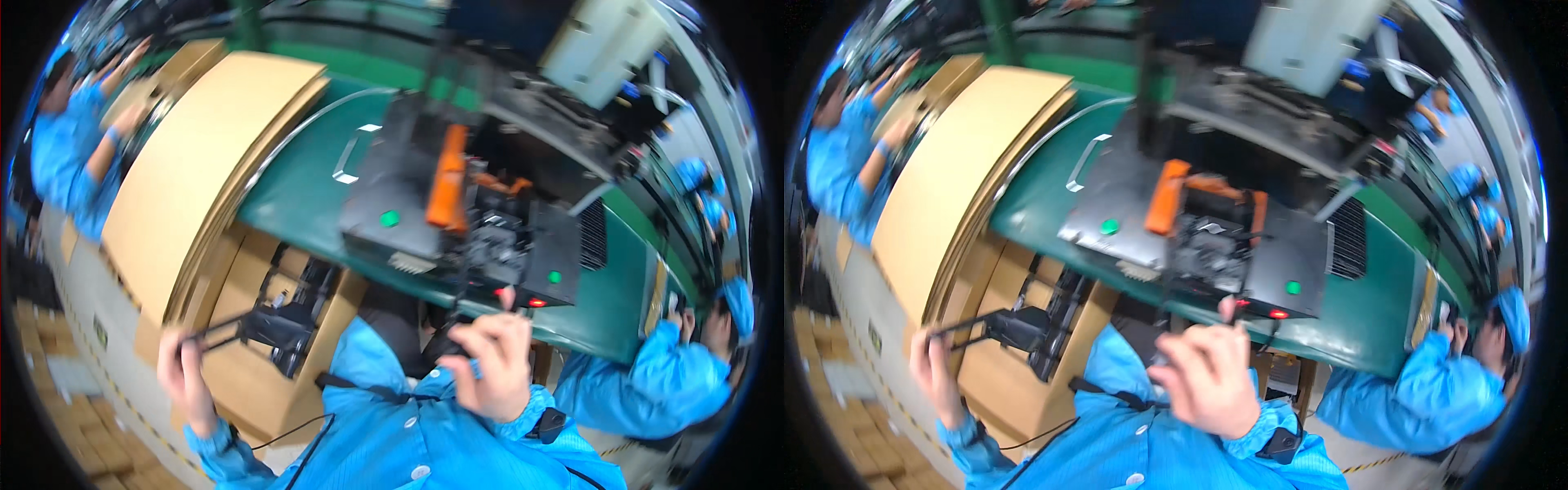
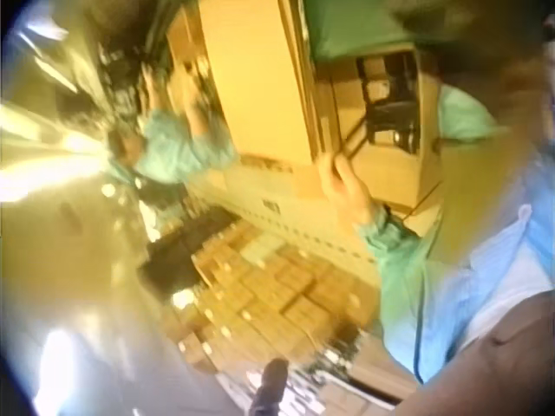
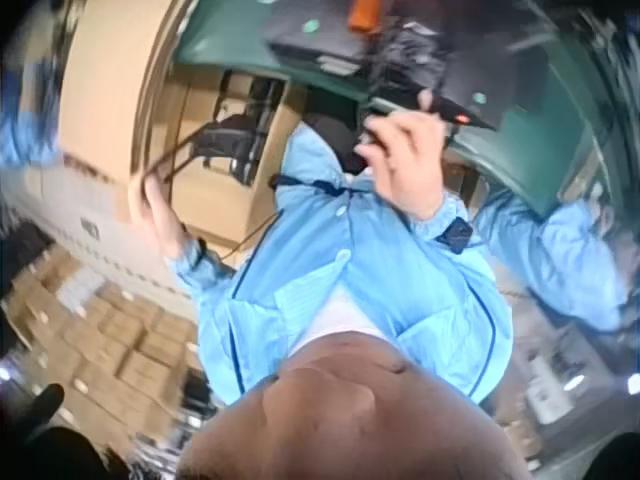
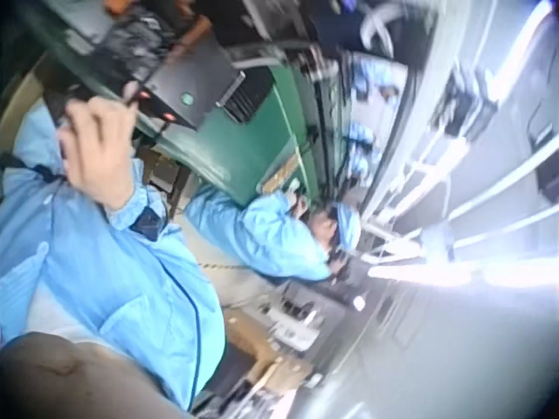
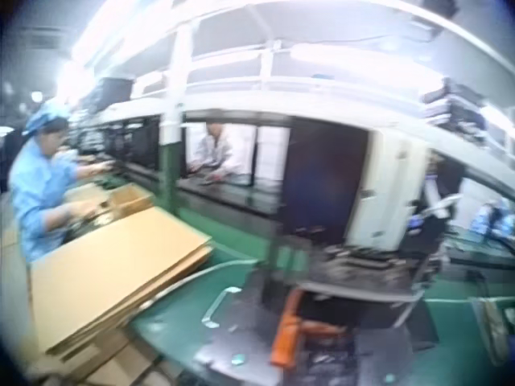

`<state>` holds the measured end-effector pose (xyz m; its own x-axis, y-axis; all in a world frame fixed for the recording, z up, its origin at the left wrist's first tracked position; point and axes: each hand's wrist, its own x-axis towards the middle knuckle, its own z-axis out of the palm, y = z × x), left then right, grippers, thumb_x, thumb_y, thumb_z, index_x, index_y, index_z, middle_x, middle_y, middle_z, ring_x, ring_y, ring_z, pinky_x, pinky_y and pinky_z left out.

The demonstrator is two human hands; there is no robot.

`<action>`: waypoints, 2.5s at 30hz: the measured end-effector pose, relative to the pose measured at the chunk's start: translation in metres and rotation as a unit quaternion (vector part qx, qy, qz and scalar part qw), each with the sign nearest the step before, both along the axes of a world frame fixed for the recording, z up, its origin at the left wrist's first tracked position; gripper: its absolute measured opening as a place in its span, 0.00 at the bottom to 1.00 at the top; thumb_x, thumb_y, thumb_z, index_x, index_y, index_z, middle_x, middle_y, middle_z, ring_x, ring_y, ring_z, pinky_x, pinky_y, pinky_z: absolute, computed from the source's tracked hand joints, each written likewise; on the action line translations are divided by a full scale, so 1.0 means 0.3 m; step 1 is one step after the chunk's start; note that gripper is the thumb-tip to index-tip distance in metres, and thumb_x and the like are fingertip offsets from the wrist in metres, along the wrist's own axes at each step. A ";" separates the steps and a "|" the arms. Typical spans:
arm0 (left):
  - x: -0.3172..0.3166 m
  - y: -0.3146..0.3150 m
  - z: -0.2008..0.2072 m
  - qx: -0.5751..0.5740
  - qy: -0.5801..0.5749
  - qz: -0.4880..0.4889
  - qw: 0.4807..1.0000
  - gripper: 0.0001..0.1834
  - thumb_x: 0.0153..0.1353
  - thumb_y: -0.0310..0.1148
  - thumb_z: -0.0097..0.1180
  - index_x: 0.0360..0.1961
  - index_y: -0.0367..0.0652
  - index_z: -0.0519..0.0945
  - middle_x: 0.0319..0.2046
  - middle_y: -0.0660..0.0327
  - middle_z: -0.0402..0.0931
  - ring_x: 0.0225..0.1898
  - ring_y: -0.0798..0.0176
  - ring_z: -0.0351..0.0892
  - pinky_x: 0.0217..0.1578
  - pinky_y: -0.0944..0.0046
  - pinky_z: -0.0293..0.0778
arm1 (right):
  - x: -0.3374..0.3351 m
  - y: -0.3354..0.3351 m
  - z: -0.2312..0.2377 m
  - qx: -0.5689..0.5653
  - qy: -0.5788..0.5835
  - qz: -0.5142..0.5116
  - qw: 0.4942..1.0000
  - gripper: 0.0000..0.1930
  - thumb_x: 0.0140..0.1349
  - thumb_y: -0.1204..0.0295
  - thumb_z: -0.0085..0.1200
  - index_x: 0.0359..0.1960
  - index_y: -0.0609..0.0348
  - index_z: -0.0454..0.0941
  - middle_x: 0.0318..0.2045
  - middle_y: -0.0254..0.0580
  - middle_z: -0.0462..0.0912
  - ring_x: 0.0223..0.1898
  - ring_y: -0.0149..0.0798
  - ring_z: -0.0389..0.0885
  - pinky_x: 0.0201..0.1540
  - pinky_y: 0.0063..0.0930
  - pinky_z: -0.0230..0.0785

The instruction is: Operating a pressing machine to assemble plastic electronic housing components and packing them into boxes on an industrial assembly line.

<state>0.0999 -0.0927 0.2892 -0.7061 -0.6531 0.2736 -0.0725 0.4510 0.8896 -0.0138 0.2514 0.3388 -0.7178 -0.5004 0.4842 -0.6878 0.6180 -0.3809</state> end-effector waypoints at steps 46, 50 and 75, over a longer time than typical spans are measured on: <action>-0.703 0.567 0.163 -0.416 0.039 -0.369 0.830 0.21 0.66 0.33 0.44 0.58 0.35 0.72 0.61 0.51 0.69 0.65 0.50 0.65 0.67 0.47 0.53 | -0.307 0.045 0.005 0.079 0.009 -0.089 0.993 0.32 0.66 0.56 0.50 0.59 0.76 0.66 0.60 0.64 0.68 0.65 0.59 0.62 0.70 0.47 0.50; -0.689 0.554 0.157 -0.418 0.024 -0.366 0.831 0.25 0.64 0.35 0.46 0.60 0.35 0.70 0.62 0.50 0.68 0.66 0.49 0.64 0.67 0.47 0.53 | -0.302 0.126 0.011 0.061 -0.037 -0.061 0.996 0.33 0.64 0.56 0.53 0.62 0.70 0.64 0.64 0.59 0.65 0.67 0.55 0.62 0.70 0.47 0.49; -0.617 0.500 -0.117 -0.453 0.136 -0.147 0.869 0.25 0.69 0.36 0.30 0.55 0.31 0.73 0.58 0.49 0.72 0.62 0.48 0.66 0.65 0.47 0.52 | -0.912 0.728 -0.228 0.057 0.032 -0.189 0.980 0.04 0.54 0.73 0.58 0.31 0.56 0.83 0.35 0.44 0.79 0.43 0.46 0.78 0.45 0.38 0.75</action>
<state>-0.0851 0.0572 0.2540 -0.6348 0.1155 0.7640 0.3219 0.9384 0.1256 -0.2875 0.4698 0.2705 -0.8322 -0.2580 0.4908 -0.4212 0.8698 -0.2571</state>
